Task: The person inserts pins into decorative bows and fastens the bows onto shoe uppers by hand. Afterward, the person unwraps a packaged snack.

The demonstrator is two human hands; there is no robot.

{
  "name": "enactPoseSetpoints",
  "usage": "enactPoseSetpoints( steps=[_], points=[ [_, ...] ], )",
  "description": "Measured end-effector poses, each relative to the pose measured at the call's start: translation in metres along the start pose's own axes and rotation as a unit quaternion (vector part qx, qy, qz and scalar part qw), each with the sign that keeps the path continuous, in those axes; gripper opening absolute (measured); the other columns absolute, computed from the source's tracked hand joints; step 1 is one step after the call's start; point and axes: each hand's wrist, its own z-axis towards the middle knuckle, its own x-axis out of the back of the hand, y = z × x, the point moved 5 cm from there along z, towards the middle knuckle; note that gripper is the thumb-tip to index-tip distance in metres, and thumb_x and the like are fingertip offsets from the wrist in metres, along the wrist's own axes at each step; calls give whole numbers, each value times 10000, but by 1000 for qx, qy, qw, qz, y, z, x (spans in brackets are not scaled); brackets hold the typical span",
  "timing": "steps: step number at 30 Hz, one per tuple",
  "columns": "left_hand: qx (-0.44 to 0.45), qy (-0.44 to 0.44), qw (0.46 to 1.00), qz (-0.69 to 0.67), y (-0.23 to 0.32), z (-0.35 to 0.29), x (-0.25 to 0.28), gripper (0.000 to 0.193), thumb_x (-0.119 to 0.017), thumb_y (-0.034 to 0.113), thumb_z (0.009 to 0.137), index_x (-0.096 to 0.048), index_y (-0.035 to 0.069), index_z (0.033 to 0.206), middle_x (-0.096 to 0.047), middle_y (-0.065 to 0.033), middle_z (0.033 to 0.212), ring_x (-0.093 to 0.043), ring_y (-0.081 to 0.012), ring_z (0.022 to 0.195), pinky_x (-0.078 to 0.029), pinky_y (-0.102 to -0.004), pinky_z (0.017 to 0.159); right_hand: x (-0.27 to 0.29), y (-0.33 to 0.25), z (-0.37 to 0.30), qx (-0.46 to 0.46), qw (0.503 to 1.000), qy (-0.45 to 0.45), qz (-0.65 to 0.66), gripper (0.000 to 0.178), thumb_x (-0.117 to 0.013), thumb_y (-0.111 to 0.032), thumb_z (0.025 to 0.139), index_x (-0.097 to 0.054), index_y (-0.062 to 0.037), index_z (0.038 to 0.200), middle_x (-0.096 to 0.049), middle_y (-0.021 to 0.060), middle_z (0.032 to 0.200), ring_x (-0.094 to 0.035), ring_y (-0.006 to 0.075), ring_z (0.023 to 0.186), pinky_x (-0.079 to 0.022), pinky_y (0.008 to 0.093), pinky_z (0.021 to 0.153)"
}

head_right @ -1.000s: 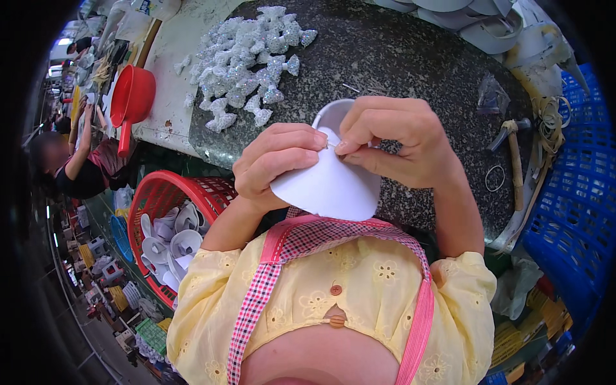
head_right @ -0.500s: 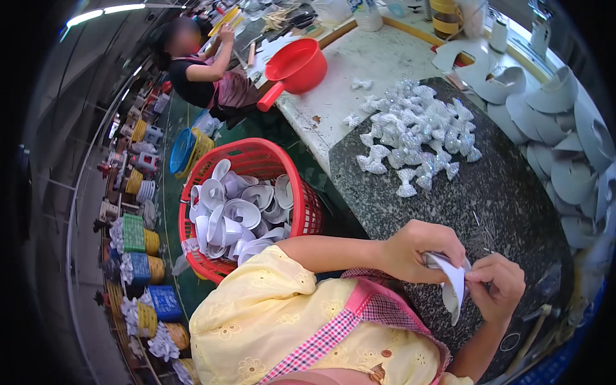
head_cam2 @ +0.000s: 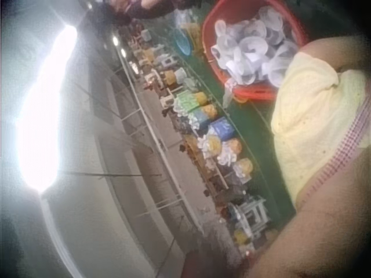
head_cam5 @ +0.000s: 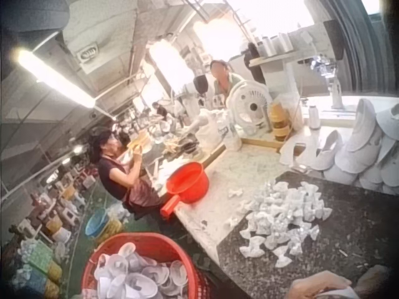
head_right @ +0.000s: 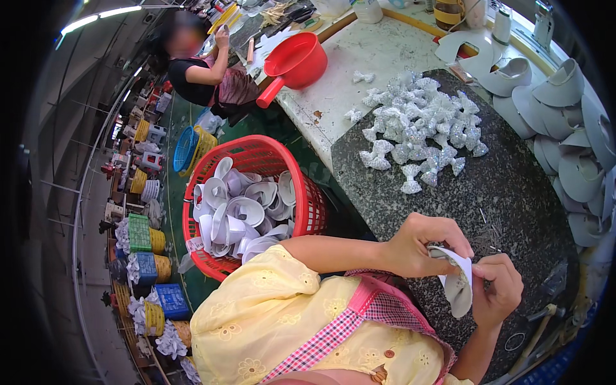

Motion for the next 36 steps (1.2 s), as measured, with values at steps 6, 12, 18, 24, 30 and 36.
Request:
enactPoseSetpoints(
  steps=[6, 12, 18, 24, 30, 36],
  points=[
    [-23, 22, 999, 31, -2, 1, 4, 148, -698, 68, 680, -627, 31, 804, -634, -89, 824, -619, -147, 721, -471, -239, 608, -5, -6, 10, 98, 988, -63, -100, 163, -633, 29, 591, -549, 3, 728, -524, 116, 637, -516, 252, 522, -401, 312, 465],
    [-115, 42, 992, 21, -4, 6, 2, 208, -687, -16, 636, -612, -2, 830, -628, -126, 822, -618, -198, 756, -484, -264, 635, 8, 31, -8, -142, 971, 1, 192, 208, -654, -115, 737, -583, 43, 852, -561, 93, 782, -548, 167, 687, -433, 256, 614],
    [-256, 59, 959, 108, 6, 6, -5, 288, -726, -15, 587, -599, 0, 845, -626, -132, 811, -613, -222, 715, -486, -278, 608, 4, 6, -17, 118, 986, 79, -91, 418, -705, -311, 688, -585, 20, 913, -573, 111, 851, -556, 213, 731, -444, 273, 609],
    [-268, 54, 949, 156, 10, 1, -8, 305, -716, -8, 588, -600, 0, 870, -632, -145, 826, -622, -246, 732, -494, -275, 633, -5, 9, -24, 53, 986, 148, -57, 362, -735, -83, 617, -592, -3, 940, -579, 125, 871, -558, 211, 721, -443, 274, 595],
    [-275, 61, 942, 184, 11, 0, -9, 317, -685, -26, 599, -597, -9, 903, -633, -165, 884, -622, -268, 802, -500, -298, 679, -14, 14, -30, 14, 973, 230, -6, 304, -694, -17, 650, -595, 17, 935, -570, 130, 871, -547, 188, 710, -431, 252, 594],
    [-296, 104, 934, 170, 5, -2, -8, 327, -691, -20, 612, -583, -12, 921, -620, -178, 935, -611, -287, 827, -504, -316, 697, -21, 14, -27, 28, 968, 250, -12, 290, -679, -2, 665, -597, 21, 942, -556, 113, 876, -533, 177, 712, -422, 241, 604]
  ],
)
